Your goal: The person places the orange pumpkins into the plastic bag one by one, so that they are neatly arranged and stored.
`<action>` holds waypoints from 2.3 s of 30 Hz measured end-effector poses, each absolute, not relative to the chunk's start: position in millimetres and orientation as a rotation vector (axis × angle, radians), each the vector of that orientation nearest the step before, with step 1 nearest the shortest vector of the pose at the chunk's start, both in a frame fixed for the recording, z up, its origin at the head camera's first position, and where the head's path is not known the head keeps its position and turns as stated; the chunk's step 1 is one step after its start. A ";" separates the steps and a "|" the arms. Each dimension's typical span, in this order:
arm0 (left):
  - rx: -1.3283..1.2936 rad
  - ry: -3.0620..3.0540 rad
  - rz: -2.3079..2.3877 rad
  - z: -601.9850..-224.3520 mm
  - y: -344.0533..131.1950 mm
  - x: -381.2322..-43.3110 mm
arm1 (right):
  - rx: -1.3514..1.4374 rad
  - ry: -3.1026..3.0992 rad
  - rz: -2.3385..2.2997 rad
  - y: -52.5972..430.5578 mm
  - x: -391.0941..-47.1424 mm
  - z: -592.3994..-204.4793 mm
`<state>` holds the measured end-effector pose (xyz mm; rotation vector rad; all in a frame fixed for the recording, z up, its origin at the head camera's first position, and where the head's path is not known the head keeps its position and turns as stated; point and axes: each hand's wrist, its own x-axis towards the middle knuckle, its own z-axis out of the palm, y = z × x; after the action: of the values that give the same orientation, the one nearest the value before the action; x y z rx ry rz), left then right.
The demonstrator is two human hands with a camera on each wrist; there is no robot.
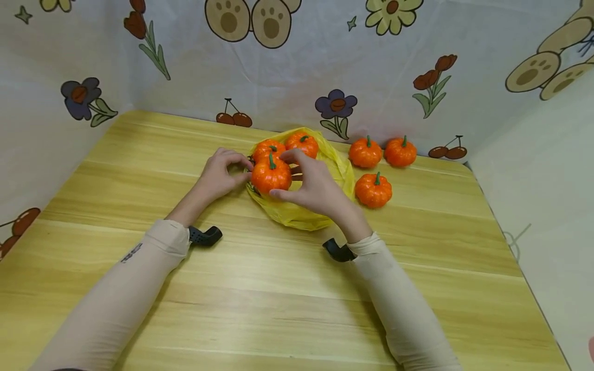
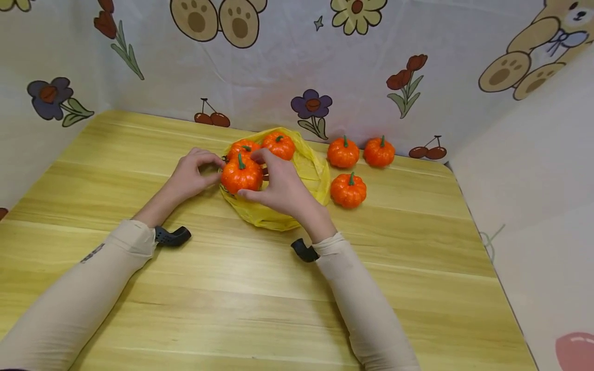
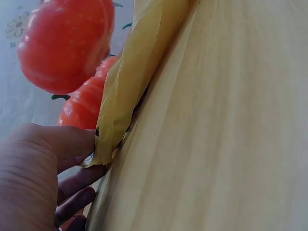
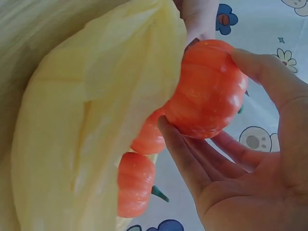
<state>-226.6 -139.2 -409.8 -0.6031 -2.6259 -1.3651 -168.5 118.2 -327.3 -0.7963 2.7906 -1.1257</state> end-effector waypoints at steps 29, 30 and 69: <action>-0.589 -2.633 -1.386 -408.2 -137.8 -224.5 | -0.733 2.703 -0.891 124.2 -177.8 -344.2; -0.588 -2.633 -1.385 -408.2 -137.7 -224.4 | -0.736 2.702 -0.885 125.0 -178.2 -344.0; -0.609 -2.614 -1.377 -411.0 -138.1 -225.9 | -0.449 3.038 -1.438 244.0 -173.1 -319.6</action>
<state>-225.9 -138.1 -411.0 -0.6095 -2.6143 -1.3768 -173.1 244.0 -319.6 -0.4490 3.0385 -1.4381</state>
